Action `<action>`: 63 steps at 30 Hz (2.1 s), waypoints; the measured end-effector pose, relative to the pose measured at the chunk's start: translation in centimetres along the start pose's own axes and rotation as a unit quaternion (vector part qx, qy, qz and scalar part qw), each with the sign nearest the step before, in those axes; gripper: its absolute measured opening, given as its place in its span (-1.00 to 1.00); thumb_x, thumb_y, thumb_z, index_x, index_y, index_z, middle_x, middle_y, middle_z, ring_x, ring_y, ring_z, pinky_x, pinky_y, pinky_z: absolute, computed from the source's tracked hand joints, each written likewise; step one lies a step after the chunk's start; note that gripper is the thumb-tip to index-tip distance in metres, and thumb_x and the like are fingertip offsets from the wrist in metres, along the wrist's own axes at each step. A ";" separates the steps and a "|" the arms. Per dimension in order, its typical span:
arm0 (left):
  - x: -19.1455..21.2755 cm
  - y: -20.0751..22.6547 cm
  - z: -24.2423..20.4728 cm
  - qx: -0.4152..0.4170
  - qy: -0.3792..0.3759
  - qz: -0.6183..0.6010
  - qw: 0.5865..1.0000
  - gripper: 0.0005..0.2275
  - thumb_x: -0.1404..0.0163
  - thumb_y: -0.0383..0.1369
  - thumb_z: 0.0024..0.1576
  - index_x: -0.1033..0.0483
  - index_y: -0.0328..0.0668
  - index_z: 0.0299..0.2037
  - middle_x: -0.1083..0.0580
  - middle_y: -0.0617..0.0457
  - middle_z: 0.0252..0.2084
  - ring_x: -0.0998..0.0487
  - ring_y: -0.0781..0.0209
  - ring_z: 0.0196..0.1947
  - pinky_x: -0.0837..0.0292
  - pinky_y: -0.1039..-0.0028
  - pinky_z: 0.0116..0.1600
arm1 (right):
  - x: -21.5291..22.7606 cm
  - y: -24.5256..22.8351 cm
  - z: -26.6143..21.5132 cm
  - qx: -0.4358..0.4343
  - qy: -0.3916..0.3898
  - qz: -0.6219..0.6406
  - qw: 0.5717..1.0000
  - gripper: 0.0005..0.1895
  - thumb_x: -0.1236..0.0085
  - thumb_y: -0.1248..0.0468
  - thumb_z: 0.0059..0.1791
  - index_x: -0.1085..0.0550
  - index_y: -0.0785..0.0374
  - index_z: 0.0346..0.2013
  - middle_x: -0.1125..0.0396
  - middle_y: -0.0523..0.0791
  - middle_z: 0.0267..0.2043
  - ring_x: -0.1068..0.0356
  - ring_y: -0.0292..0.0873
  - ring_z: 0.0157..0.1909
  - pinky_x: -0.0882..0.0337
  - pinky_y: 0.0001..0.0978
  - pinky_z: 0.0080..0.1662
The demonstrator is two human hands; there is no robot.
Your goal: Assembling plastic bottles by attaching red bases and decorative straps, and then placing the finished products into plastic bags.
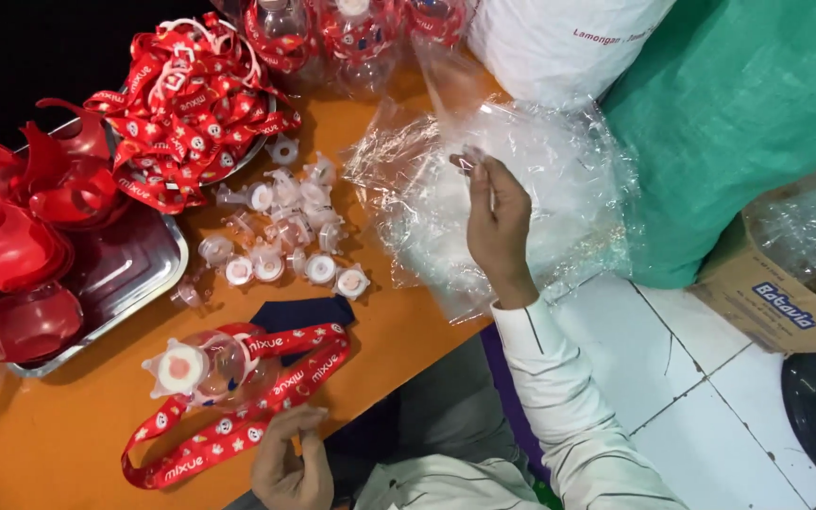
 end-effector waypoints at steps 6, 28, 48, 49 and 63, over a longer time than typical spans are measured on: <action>-1.2 0.9 1.4 0.043 -0.064 -0.088 0.993 -0.87 0.06 -0.49 0.22 -0.54 -0.36 -0.14 -0.57 -0.12 -0.16 -0.61 0.05 -0.03 -0.61 0.34 0.12 | -0.4 -6.7 -3.7 0.091 -0.058 0.097 0.989 -0.57 0.29 0.14 0.28 -0.18 0.28 0.40 -0.26 0.17 0.34 -0.45 0.15 0.26 -0.52 -0.01 0.33; -3.1 4.8 5.2 0.035 -0.201 -0.308 0.929 -0.70 0.21 -0.43 0.33 -0.53 -0.53 0.07 -0.61 -0.24 -0.11 -0.56 0.11 -0.06 -0.53 0.09 0.06 | -3.3 -8.2 -12.4 0.029 -0.181 0.070 0.981 -0.41 0.05 0.24 0.10 -0.16 0.46 0.38 -0.19 0.07 0.32 -0.17 -0.06 0.37 -0.19 -0.23 0.30; 1.9 7.5 5.5 0.009 -0.178 -0.263 0.948 -0.73 0.17 -0.45 0.32 -0.54 -0.48 0.06 -0.64 -0.16 -0.18 -0.56 0.23 -0.08 -0.51 0.25 0.10 | -6.0 -10.9 -12.0 -0.032 -0.295 0.236 0.926 -0.93 -0.19 0.47 -0.01 -0.58 0.46 -0.28 -0.40 0.05 -0.51 -0.39 -0.23 -0.38 -0.50 -0.35 -0.23; 2.1 7.9 4.9 0.010 -0.178 -0.262 0.949 -0.73 0.17 -0.45 0.32 -0.54 -0.48 0.06 -0.64 -0.16 -0.18 -0.56 0.23 -0.08 -0.51 0.25 0.10 | -5.9 -11.7 -12.6 -0.033 -0.295 0.236 0.925 -0.93 -0.19 0.47 -0.01 -0.58 0.46 -0.28 -0.40 0.05 -0.51 -0.39 -0.23 -0.38 -0.50 -0.35 -0.23; 2.4 11.8 2.2 -0.069 -0.090 -0.217 0.969 -0.54 0.21 -0.19 0.37 -0.20 -0.43 0.34 -0.37 -0.25 0.30 -0.43 -0.08 0.35 -0.38 0.20 0.44 | -8.0 -19.2 -19.1 0.218 -0.424 0.133 0.869 -0.51 0.03 0.36 0.04 -0.31 0.37 0.29 -0.22 0.14 0.24 -0.31 0.15 0.35 -0.35 -0.02 0.43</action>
Point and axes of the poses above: each hand's wrist, its own z-axis towards the middle knuckle, its own x-axis out of the back of the hand, y = z × x, the point moved 7 cm from there along z, towards the middle knuckle
